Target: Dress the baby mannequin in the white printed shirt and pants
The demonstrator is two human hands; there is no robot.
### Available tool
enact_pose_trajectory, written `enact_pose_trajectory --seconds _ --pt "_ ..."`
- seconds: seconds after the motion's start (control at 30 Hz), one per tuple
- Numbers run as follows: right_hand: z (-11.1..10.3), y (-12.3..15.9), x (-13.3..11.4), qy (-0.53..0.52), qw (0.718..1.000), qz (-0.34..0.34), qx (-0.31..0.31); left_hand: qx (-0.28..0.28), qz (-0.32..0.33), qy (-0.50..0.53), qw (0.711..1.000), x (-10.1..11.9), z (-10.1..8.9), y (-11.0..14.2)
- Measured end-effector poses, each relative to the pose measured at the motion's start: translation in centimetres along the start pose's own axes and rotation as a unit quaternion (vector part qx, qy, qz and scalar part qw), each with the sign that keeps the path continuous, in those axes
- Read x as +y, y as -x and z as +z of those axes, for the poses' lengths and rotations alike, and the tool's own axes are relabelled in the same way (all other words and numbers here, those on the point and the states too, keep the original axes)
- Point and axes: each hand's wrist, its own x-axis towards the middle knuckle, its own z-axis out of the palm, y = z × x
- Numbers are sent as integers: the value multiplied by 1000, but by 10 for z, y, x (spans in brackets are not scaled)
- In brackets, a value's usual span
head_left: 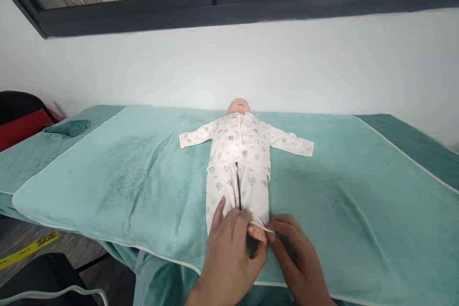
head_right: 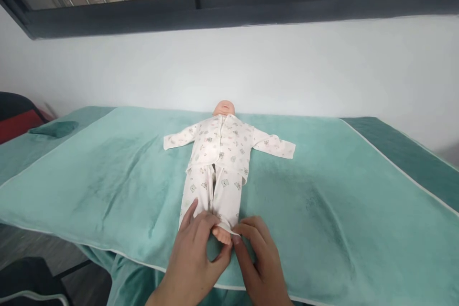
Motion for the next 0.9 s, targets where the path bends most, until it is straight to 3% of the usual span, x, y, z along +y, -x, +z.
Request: enact_pose_trajectory --seconds 0.17,0.33,0.5,0.7,0.9 --pt "7 3 12 72 997 32 15 20 5 -3 1000 -3 3 3" --pt "12 5 16 97 993 72 0 -35 31 36 998 -8 -6 2" --pt "8 8 10 37 997 43 -52 -40 30 78 996 -12 -9 2" --pt "6 16 14 93 993 9 -73 -7 17 85 996 -12 -3 11" --pt "3 14 14 130 987 -34 -92 19 50 104 993 -14 2 20"
